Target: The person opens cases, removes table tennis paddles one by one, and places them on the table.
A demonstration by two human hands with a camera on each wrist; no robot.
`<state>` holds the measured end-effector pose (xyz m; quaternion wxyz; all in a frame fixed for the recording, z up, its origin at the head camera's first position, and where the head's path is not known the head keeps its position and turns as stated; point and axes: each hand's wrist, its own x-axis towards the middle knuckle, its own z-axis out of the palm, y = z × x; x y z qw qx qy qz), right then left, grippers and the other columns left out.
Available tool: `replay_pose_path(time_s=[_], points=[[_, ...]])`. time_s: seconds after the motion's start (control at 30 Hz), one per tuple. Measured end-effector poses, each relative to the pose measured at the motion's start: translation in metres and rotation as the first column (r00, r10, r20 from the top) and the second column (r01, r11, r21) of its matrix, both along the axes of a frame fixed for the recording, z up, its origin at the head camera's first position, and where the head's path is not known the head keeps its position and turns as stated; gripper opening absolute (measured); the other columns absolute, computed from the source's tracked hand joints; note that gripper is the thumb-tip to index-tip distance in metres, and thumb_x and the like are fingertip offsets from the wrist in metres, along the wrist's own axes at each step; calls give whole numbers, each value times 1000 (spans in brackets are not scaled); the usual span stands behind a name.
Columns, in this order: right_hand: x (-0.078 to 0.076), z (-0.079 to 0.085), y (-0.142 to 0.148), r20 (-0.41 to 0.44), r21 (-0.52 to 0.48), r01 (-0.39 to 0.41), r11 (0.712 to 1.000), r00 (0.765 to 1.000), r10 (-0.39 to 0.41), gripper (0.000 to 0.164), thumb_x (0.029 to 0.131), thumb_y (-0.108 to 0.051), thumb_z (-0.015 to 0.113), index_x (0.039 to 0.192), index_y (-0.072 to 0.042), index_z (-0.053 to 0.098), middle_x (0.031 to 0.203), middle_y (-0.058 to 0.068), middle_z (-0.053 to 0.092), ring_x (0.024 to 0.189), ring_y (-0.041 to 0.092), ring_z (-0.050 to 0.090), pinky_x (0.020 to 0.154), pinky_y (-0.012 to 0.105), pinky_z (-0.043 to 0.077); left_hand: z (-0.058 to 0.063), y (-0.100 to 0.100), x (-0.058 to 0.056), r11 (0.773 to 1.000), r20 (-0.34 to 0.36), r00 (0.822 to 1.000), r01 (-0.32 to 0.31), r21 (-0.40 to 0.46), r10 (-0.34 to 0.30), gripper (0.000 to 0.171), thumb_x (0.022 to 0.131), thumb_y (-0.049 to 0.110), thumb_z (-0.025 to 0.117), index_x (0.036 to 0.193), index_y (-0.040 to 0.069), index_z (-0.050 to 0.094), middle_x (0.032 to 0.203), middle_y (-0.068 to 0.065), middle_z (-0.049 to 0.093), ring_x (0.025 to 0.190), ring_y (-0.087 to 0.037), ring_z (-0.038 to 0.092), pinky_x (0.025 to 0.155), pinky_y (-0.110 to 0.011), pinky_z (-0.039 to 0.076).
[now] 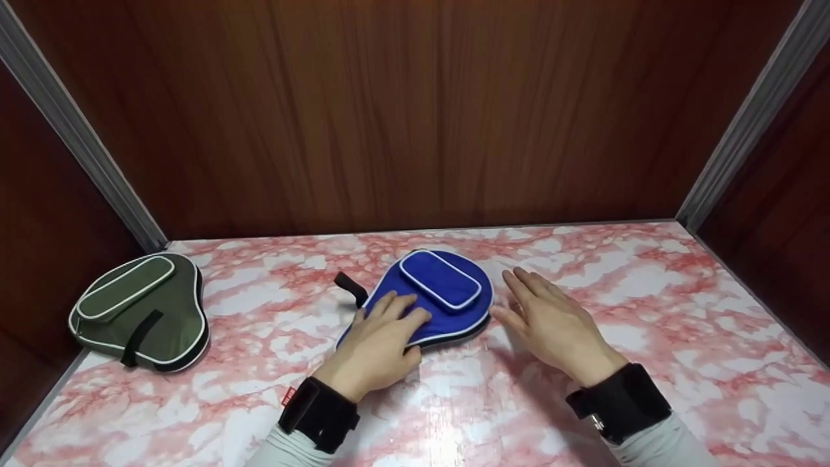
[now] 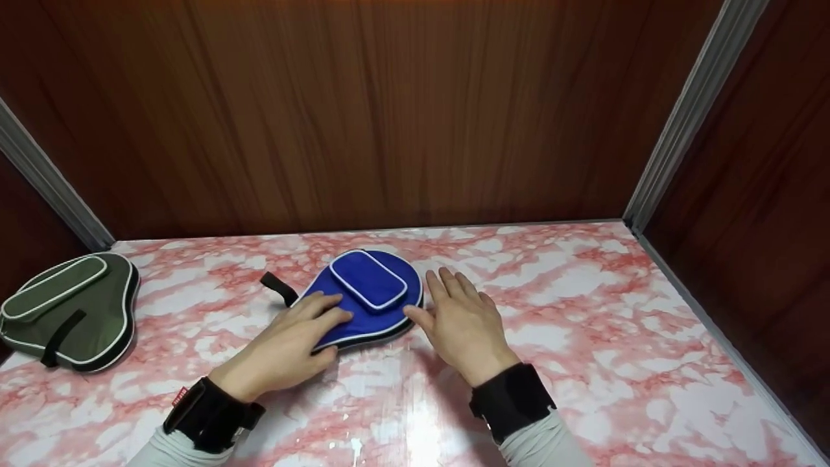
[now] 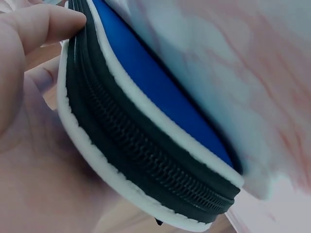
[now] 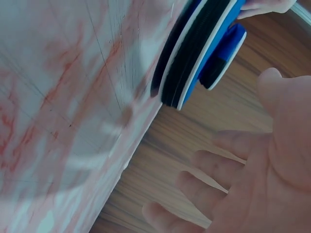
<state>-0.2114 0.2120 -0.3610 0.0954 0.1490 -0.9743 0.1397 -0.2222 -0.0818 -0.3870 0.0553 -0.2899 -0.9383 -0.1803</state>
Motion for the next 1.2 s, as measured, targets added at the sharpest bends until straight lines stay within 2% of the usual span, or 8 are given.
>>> replay_pose_path(time_s=[0.13, 0.33, 0.53, 0.77, 1.0, 1.1, 1.2], points=[[-1, -3, 0, 31, -20, -17, 1000, 999, 18, 78, 113, -57, 53, 169, -4, 43, 173, 23, 40, 159, 47, 37, 121, 68, 36, -4, 5, 4, 1000, -17, 999, 30, -9, -30, 49, 97, 19, 69, 145, 18, 68, 165, -17, 52, 155, -51, 41, 113, -83, 33], [-3, -2, 0, 48, -10, -47, 999, 998, 47, 75, 113, -54, 57, 167, -3, 45, 170, 25, 43, 157, 49, 40, 121, 68, 37, -8, 11, 7, 997, 16, 997, 73, -33, -72, 51, 98, 23, 70, 149, 22, 67, 169, -11, 48, 159, -44, 37, 115, -82, 32], [-6, -4, -1, 39, 11, -74, 997, 997, 73, 74, 113, -55, 56, 167, -5, 47, 168, 25, 46, 155, 49, 42, 121, 67, 37, -7, 10, 11, 993, 25, 993, 116, -30, -115, 48, 97, 21, 70, 145, 23, 69, 169, -9, 49, 160, -43, 36, 118, -80, 30], [-5, -13, 5, 69, -26, -105, 994, 992, 107, 74, 113, -55, 57, 168, -7, 45, 169, 23, 46, 157, 47, 41, 120, 67, 38, -3, 9, 11, 983, 54, 983, 179, -34, -177, 53, 92, 16, 68, 144, 21, 69, 169, -7, 49, 162, -41, 35, 121, -77, 28], [1, -23, 12, 54, -83, -183, 980, 981, 187, 71, 114, -54, 55, 167, -7, 48, 167, 20, 49, 157, 46, 40, 122, 66, 35, 2, 10, 11, 980, 88, 980, 183, -75, -177, 53, 91, 14, 68, 143, 24, 69, 170, -1, 48, 164, -36, 31, 123, -76, 26], [7, -26, 11, 42, -79, -189, 979, 980, 193, 71, 114, -52, 55, 167, -6, 47, 167, 20, 50, 157, 47, 40, 123, 66, 34, 4, 9, 12, 980, 64, 983, 179, -84, -173, 51, 90, 11, 68, 139, 24, 70, 168, -2, 51, 162, -38, 34, 123, -75, 27], [14, -27, 8, 14, -62, -197, 979, 980, 198, 71, 113, -51, 59, 166, -6, 48, 164, 20, 52, 155, 45, 44, 121, 64, 38, 5, 7, 11, 980, 41, 985, 171, -98, -167, 48, 89, 8, 68, 135, 23, 71, 167, -3, 53, 161, -39, 37, 123, -74, 28]])
